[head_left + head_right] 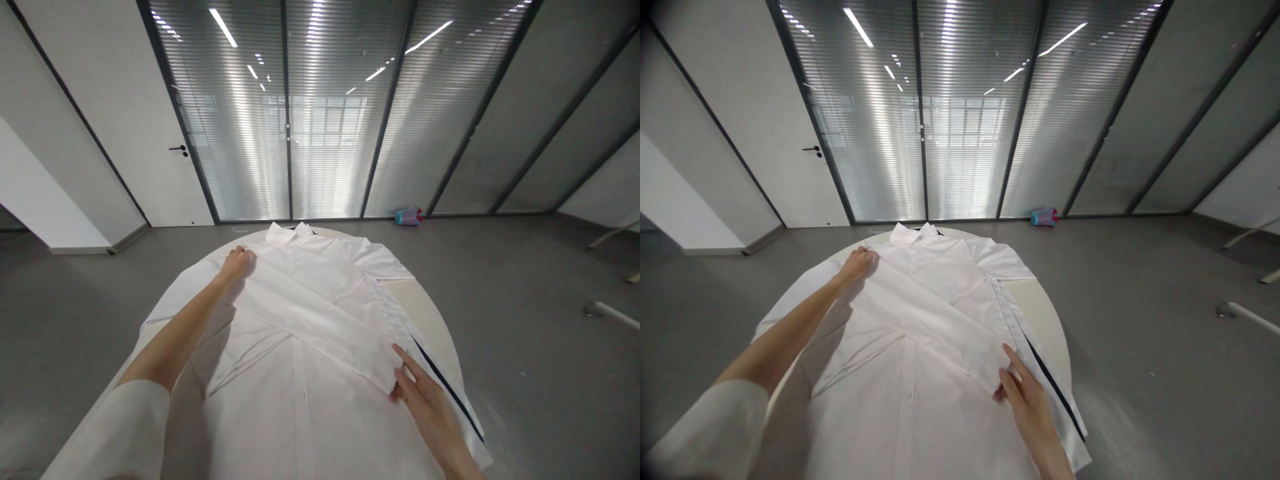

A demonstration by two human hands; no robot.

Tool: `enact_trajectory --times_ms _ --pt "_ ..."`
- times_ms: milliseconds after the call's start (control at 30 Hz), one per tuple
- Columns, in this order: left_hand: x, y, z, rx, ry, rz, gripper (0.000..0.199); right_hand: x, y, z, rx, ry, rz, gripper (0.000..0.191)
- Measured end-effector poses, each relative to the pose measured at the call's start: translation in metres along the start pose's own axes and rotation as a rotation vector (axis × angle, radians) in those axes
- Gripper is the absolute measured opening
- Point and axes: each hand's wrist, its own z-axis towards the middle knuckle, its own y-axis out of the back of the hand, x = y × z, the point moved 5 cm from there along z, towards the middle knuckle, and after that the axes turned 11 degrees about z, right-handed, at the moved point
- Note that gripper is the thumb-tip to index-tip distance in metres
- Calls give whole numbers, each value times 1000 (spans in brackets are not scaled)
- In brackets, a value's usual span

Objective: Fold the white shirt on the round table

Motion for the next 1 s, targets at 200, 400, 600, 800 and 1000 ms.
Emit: enact_trajectory --times_ms 200,400,600,800,1000 --pt "-2 3 6 34 95 -4 35 5 -3 4 10 -12 -135 84" --pt "-2 6 6 -19 189 3 31 29 5 10 -17 143 -216 74" --pt "-5 9 2 -95 315 -15 30 2 8 37 -37 110 -201 73" --pt "-9 5 0 -123 368 -12 33 -4 9 38 -55 149 -192 61" --pt "-23 11 -8 -115 363 -75 36 4 4 34 -37 150 -259 67"
